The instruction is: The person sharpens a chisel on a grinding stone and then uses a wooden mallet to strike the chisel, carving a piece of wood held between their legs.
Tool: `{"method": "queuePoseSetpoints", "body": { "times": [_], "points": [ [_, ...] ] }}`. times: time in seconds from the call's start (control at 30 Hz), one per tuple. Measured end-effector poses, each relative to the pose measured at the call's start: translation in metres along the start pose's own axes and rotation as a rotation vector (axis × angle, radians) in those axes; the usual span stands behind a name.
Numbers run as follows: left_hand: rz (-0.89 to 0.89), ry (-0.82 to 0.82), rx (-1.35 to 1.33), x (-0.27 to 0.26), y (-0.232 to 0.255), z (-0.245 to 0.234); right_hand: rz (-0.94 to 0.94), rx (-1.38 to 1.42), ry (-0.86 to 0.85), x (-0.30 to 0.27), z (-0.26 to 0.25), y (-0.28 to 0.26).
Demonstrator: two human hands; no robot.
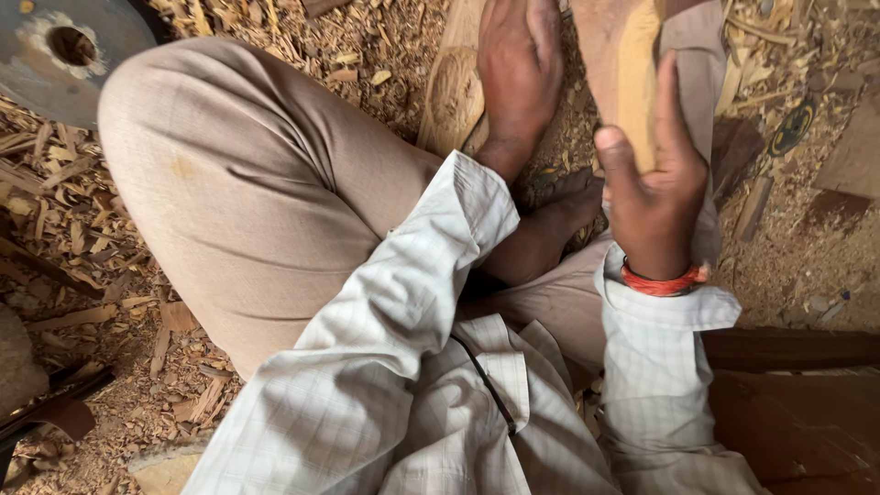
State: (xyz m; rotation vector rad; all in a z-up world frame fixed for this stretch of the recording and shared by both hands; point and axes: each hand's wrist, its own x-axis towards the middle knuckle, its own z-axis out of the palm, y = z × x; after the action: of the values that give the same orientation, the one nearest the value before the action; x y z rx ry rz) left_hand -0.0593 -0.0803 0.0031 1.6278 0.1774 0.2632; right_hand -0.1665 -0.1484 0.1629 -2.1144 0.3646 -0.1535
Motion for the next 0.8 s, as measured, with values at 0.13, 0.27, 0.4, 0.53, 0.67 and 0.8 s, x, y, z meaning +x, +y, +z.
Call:
{"method": "queuePoseSetpoints", "body": {
  "times": [0.13,0.27,0.4,0.53,0.67,0.8],
  "points": [
    [-0.053,-0.029,0.075,-0.001,-0.003,-0.004,0.045,0.032,0.017,0.004,0.008,0.002],
    [0.041,-0.005,0.060,-0.001,0.002,-0.004,0.062,-0.032,0.040,0.007,0.002,-0.001],
    [0.017,-0.033,0.052,0.003,0.006,-0.004,0.127,-0.052,-0.086,0.014,-0.002,0.001],
    [0.043,-0.046,0.160,0.003,0.005,-0.008,0.176,0.136,-0.063,0.004,-0.001,0.014],
    [0.064,-0.111,0.268,0.002,0.015,0.001,0.200,0.201,0.008,0.007,-0.018,0.024],
    [0.259,-0.189,0.312,-0.003,0.023,-0.007,0.239,0.356,0.108,-0.005,-0.017,0.039]
  ]
}}
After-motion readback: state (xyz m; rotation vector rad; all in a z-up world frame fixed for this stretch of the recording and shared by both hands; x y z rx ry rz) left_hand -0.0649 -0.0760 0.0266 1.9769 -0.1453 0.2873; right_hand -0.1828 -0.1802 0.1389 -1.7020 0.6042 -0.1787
